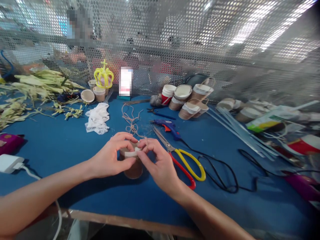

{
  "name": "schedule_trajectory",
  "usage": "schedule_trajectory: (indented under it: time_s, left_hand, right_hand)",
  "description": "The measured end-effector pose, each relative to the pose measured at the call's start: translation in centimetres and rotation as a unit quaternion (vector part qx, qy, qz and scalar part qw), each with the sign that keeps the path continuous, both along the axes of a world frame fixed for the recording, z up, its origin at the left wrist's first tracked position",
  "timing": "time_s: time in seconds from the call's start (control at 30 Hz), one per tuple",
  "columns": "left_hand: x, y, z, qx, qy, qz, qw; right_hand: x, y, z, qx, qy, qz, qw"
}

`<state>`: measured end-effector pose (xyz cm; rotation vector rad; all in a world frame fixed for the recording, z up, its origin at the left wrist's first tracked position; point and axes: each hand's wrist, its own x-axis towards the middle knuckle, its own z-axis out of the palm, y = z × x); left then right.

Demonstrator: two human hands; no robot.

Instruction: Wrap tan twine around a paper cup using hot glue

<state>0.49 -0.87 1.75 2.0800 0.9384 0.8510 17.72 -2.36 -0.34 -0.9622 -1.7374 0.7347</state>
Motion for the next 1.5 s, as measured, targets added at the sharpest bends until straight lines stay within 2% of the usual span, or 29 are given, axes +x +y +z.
schedule_trajectory:
  time_s: [0.1, 0.2, 0.3, 0.47, 0.57, 0.67, 0.93, 1.07, 1.17, 1.27, 1.4, 1.5]
  left_hand:
    - [0.1, -0.1, 0.2, 0.002, 0.009, 0.003, 1.0]
    - [0.1, -0.2, 0.5, -0.008, 0.014, -0.007, 1.0]
    - [0.0, -0.2, 0.9, -0.043, 0.015, -0.022, 0.999]
    - [0.0, -0.2, 1.1, -0.079, 0.008, -0.054, 0.995]
    - [0.1, -0.3, 1.3, -0.092, 0.006, -0.071, 0.993]
    - [0.1, -0.2, 1.5, -0.1, 0.011, -0.088, 0.991]
    - [-0.2, 0.7, 0.9, -0.181, -0.046, -0.108, 0.976]
    - [-0.2, 1.3, 0.2, -0.236, -0.116, -0.113, 0.958]
    - [-0.2, 1.7, -0.5, -0.274, -0.158, -0.102, 0.943]
    - [-0.3, 1.8, -1.3, -0.303, -0.195, -0.038, 0.932]
    - [-0.5, 1.8, -2.3, -0.292, -0.205, 0.009, 0.934]
    - [-0.6, 1.8, -2.5, -0.249, -0.173, 0.016, 0.953]
  right_hand:
    - [-0.3, -0.3, 0.3, 0.027, -0.017, -0.001, 0.999]
    - [-0.4, -0.4, 0.5, 0.003, -0.004, 0.012, 1.0]
    - [0.0, -0.1, 1.0, -0.091, 0.059, 0.031, 0.994]
    - [0.8, 2.0, 2.9, -0.255, 0.132, 0.023, 0.958]
    - [0.8, 4.7, 4.1, -0.326, 0.153, 0.045, 0.932]
    - [0.3, 8.2, 4.9, -0.356, 0.142, 0.062, 0.922]
    - [-2.2, 18.9, 5.5, -0.349, 0.011, 0.023, 0.937]
    - [-3.4, 21.5, 5.0, -0.341, -0.104, 0.036, 0.934]
    - [-3.6, 21.0, 5.1, -0.36, -0.208, 0.086, 0.906]
    - [-2.0, 18.9, 6.4, -0.336, -0.26, 0.099, 0.9]
    - [3.3, 15.3, 7.8, -0.256, -0.265, 0.02, 0.929]
    - [7.8, 13.0, 6.3, -0.218, -0.299, -0.082, 0.926]
